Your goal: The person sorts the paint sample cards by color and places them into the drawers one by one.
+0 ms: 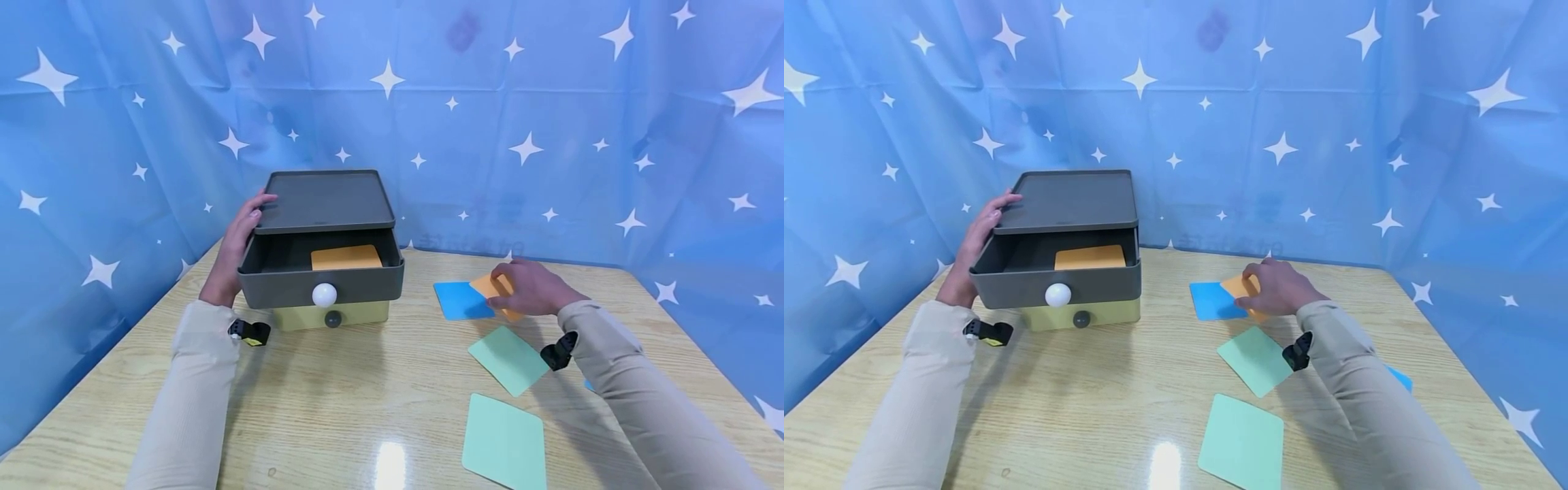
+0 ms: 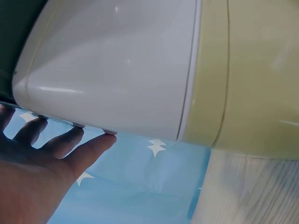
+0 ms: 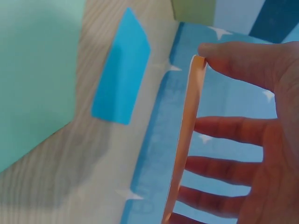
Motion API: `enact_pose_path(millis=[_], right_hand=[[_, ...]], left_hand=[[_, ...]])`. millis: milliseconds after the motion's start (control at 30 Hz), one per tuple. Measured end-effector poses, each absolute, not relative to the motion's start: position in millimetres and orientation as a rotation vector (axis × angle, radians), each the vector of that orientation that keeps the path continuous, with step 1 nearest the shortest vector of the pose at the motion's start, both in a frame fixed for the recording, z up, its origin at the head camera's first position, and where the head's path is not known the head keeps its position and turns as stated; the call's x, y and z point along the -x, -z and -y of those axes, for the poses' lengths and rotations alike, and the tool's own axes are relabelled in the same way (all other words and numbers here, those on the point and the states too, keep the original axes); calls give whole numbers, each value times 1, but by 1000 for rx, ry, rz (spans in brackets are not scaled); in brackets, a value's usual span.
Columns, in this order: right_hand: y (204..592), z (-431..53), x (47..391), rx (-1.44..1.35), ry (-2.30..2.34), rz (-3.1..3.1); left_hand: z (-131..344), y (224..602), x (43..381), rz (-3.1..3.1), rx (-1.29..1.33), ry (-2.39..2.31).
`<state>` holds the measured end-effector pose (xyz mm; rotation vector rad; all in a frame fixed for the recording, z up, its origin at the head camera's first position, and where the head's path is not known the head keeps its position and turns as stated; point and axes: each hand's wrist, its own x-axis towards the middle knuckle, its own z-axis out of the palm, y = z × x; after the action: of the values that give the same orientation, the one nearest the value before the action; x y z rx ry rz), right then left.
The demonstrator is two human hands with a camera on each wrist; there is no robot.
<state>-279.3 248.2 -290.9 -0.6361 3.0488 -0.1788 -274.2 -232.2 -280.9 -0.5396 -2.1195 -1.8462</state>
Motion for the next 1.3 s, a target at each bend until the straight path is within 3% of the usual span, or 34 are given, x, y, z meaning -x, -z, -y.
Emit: enact_pose_path(millis=[1300], right_hand=[[236, -212, 274, 728, 226, -3076]], left_hand=[[232, 279, 273, 2117, 540, 1862]])
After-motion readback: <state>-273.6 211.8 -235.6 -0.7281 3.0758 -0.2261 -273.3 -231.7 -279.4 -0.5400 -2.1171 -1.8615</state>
